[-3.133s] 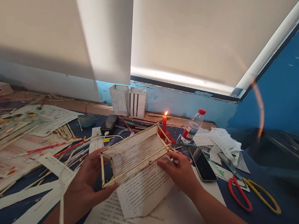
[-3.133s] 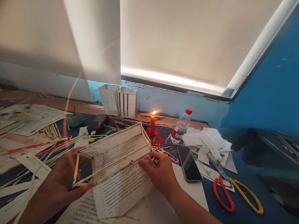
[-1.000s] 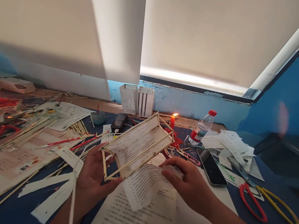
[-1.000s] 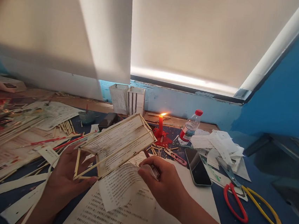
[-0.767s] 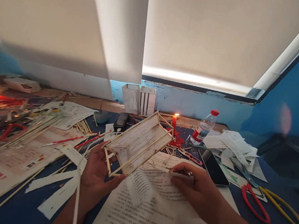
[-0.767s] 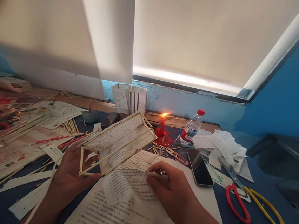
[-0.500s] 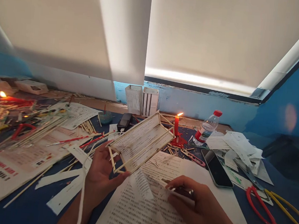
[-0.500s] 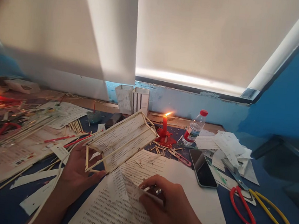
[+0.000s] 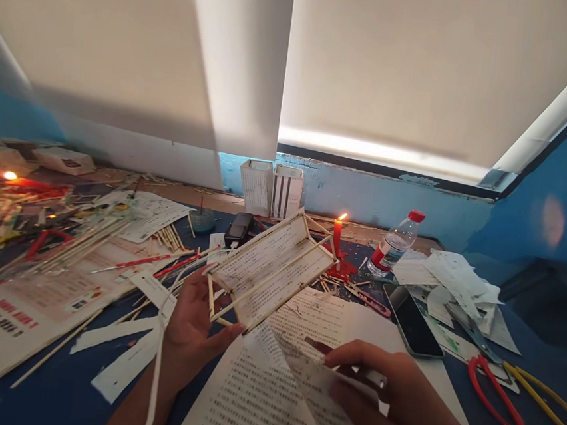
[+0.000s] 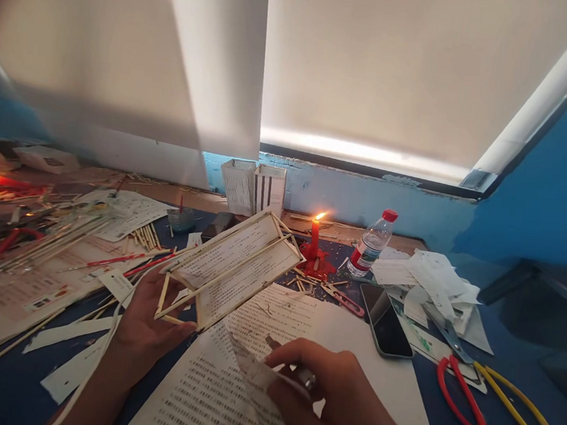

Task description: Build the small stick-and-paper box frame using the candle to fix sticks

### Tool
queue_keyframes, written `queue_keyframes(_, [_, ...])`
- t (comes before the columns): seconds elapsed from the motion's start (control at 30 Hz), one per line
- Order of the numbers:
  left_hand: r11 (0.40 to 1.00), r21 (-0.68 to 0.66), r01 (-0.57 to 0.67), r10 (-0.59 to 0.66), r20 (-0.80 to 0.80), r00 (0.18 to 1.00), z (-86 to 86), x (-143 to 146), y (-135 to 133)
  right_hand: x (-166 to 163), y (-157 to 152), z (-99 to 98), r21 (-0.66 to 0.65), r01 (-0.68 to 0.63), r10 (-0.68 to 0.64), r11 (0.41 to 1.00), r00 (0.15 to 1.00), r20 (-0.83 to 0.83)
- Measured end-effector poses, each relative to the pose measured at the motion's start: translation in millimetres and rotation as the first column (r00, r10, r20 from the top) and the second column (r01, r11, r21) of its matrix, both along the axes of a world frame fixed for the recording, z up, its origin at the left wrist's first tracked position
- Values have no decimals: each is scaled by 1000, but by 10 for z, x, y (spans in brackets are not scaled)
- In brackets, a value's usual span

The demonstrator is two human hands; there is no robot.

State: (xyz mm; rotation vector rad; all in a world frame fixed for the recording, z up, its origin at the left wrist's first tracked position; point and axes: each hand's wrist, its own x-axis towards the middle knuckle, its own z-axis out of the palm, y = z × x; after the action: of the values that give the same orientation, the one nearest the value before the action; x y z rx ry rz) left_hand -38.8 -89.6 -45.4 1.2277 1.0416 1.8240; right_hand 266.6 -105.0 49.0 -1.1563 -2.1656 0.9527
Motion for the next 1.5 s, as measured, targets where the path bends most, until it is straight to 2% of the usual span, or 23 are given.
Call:
queue_keyframes(0.17, [994, -54, 92, -93, -12, 996, 19, -2, -29, 210, 117, 78, -1, 24, -24, 1000, 999, 31])
queue_keyframes(0.23, [985, -106, 136, -140, -35, 990, 24, -5, -45, 366, 185, 87, 46, 70, -71, 996, 997, 21])
queue_keyframes(0.4, [937, -268, 225, -272, -153, 950, 52, -16, -83, 755, 349, 201, 79, 189, -177, 979, 974, -139])
queue_keyframes(0.53, [896, -374, 238, -334, -217, 917, 105, -8, -100, 816, 396, 347, 132, 254, -197, 958, 920, -339])
queue_keyframes(0.6, [885, -385, 261, -359, -208, 910, 132, 4, -96, 748, 411, 369, 83, 185, -138, 979, 907, -398])
queue_keyframes(0.7, [879, -381, 288, -381, -197, 903, 160, 20, -79, 560, 476, 304, 3, -93, 88, 996, 921, -379])
queue_keyframes(0.8, [881, -372, 292, -386, -207, 899, 162, 27, -61, 308, 580, 183, -35, -275, 253, 961, 921, -296])
queue_keyframes(0.9, [883, -362, 300, -394, -222, 892, 145, 24, -55, 57, 677, 84, -108, -397, 369, 912, 905, -213])
queue_keyframes(1.07, [888, -340, 310, -397, -225, 890, 130, 18, -62, -189, 799, -48, -141, -459, 452, 877, 888, -82])
queue_keyframes(1.3, [887, -333, 319, -398, -204, 894, 163, 37, -71, -220, 902, -260, -250, -478, 434, 842, 876, -212])
queue_keyframes(1.5, [888, -339, 311, -395, -216, 893, 184, 39, -66, -242, 912, -281, -282, -482, 431, 830, 874, -226])
